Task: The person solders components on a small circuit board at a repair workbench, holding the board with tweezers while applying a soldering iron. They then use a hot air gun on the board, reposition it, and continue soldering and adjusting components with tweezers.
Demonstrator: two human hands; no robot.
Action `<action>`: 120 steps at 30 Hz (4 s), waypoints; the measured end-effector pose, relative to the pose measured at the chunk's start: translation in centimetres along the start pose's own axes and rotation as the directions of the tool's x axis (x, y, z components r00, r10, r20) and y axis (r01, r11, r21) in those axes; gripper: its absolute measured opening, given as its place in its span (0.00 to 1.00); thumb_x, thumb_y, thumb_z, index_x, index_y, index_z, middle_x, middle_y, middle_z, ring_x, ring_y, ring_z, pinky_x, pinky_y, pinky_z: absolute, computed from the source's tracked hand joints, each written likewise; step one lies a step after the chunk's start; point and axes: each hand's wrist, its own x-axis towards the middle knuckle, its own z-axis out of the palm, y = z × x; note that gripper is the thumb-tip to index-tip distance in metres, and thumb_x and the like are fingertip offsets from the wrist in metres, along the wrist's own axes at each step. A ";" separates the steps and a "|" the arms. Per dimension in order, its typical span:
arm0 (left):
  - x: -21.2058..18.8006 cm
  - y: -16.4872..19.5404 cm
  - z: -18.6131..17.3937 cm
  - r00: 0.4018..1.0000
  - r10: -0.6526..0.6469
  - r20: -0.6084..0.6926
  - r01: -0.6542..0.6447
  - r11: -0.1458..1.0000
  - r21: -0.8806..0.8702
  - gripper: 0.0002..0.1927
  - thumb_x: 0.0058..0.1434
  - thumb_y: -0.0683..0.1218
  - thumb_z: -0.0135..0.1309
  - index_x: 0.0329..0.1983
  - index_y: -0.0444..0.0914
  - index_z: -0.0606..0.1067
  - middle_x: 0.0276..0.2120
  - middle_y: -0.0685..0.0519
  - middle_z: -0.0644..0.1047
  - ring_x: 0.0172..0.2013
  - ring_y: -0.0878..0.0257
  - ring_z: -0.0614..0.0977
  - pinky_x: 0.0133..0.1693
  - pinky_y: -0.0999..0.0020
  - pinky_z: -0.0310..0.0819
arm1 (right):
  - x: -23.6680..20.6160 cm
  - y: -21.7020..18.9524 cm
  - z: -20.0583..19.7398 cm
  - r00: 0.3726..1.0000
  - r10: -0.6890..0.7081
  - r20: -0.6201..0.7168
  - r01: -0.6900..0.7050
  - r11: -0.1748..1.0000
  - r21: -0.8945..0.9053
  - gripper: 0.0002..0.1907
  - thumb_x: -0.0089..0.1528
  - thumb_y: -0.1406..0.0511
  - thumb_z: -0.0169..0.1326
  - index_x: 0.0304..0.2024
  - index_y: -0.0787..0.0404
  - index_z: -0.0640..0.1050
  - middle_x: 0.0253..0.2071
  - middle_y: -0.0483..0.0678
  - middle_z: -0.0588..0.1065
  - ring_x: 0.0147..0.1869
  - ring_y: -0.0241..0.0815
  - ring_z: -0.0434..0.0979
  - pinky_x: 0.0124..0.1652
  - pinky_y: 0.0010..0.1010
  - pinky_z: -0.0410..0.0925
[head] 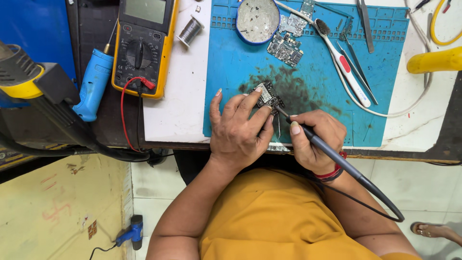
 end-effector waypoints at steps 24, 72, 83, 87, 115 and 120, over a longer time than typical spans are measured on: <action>-12.5 22.7 9.5 1.000 -0.013 -0.007 0.013 1.000 0.010 0.10 0.63 0.51 0.62 0.46 0.46 0.81 0.58 0.52 0.76 0.57 0.57 0.75 0.71 0.45 0.45 | -19.6 5.0 -17.7 1.000 -0.015 0.016 0.015 1.000 -0.022 0.04 0.67 0.70 0.57 0.39 0.66 0.76 0.36 0.53 0.79 0.34 0.47 0.78 0.33 0.30 0.68; -25.3 37.2 13.5 1.000 -0.026 -0.006 0.026 0.999 0.021 0.09 0.63 0.52 0.62 0.45 0.46 0.81 0.58 0.53 0.76 0.57 0.57 0.75 0.71 0.45 0.45 | -36.2 5.2 -27.9 1.000 0.004 0.013 -0.004 1.000 -0.006 0.04 0.67 0.70 0.57 0.39 0.67 0.77 0.33 0.52 0.77 0.31 0.45 0.76 0.31 0.29 0.66; -30.6 45.1 15.5 1.000 -0.028 0.000 0.028 1.000 0.009 0.09 0.63 0.51 0.62 0.45 0.46 0.81 0.58 0.52 0.76 0.57 0.56 0.75 0.71 0.45 0.46 | -44.4 6.4 -34.2 1.000 0.026 -0.011 -0.025 0.998 0.065 0.04 0.67 0.70 0.56 0.39 0.68 0.75 0.35 0.53 0.77 0.32 0.44 0.76 0.32 0.27 0.66; -31.9 47.2 16.1 1.000 -0.028 -0.008 0.028 1.000 0.005 0.09 0.63 0.51 0.62 0.45 0.46 0.81 0.58 0.52 0.76 0.57 0.56 0.75 0.71 0.45 0.46 | -46.2 6.7 -36.4 0.999 0.052 -0.007 -0.052 0.997 0.052 0.05 0.68 0.69 0.55 0.38 0.67 0.76 0.33 0.52 0.77 0.28 0.42 0.75 0.31 0.28 0.66; -37.1 53.0 17.9 1.000 -0.029 -0.012 0.028 1.000 -0.005 0.09 0.63 0.51 0.62 0.44 0.46 0.81 0.58 0.53 0.76 0.56 0.57 0.75 0.71 0.45 0.47 | -51.3 7.4 -39.5 0.998 -0.058 0.018 0.058 0.998 0.008 0.08 0.66 0.70 0.57 0.33 0.66 0.74 0.29 0.53 0.75 0.28 0.47 0.74 0.29 0.31 0.65; -37.5 53.1 18.0 0.999 -0.033 -0.006 0.033 0.999 0.000 0.09 0.63 0.51 0.62 0.44 0.46 0.81 0.58 0.53 0.76 0.57 0.57 0.75 0.71 0.45 0.46 | -51.8 7.3 -39.4 0.998 -0.056 0.017 0.056 0.998 -0.007 0.08 0.66 0.70 0.57 0.32 0.65 0.73 0.28 0.52 0.75 0.28 0.47 0.74 0.29 0.31 0.65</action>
